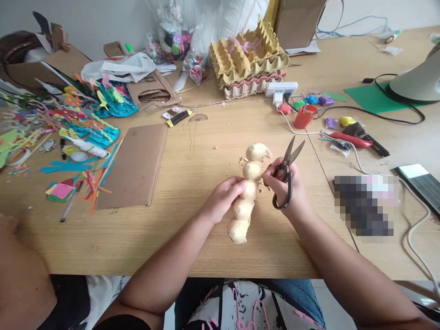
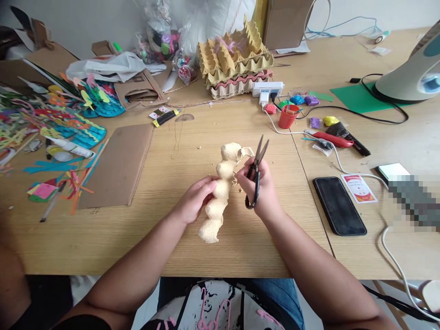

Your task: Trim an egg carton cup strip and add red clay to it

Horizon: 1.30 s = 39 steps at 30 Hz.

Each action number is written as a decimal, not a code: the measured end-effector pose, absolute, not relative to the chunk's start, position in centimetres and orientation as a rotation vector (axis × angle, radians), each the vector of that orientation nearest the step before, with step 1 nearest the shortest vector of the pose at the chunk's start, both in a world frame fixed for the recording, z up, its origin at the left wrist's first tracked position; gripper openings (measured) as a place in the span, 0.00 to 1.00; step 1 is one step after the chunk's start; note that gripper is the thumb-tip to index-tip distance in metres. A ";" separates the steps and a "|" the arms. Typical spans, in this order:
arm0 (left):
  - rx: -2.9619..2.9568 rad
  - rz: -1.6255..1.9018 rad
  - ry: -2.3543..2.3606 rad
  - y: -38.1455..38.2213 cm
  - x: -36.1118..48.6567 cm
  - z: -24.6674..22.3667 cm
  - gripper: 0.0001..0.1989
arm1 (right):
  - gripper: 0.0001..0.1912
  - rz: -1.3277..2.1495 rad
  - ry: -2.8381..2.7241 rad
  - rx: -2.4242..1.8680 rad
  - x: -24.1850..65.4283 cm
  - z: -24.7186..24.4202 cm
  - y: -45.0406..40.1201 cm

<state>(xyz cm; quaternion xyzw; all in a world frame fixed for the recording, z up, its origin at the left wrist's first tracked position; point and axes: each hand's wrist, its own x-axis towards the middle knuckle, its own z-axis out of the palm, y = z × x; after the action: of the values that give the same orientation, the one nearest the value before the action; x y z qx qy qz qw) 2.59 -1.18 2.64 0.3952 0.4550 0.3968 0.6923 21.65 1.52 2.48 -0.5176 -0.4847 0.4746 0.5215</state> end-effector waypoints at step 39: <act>1.199 0.412 1.109 0.6 -4.9 4.7 0.21 | 0.26 1.445 -2.648 -1.303 25.1 5.8 2.1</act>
<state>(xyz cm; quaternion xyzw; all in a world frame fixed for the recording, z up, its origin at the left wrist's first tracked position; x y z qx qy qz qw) -4.85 0.63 4.73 0.5309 0.4913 0.1826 0.6659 25.07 2.08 5.75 -0.3956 -0.8037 0.4386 -0.0719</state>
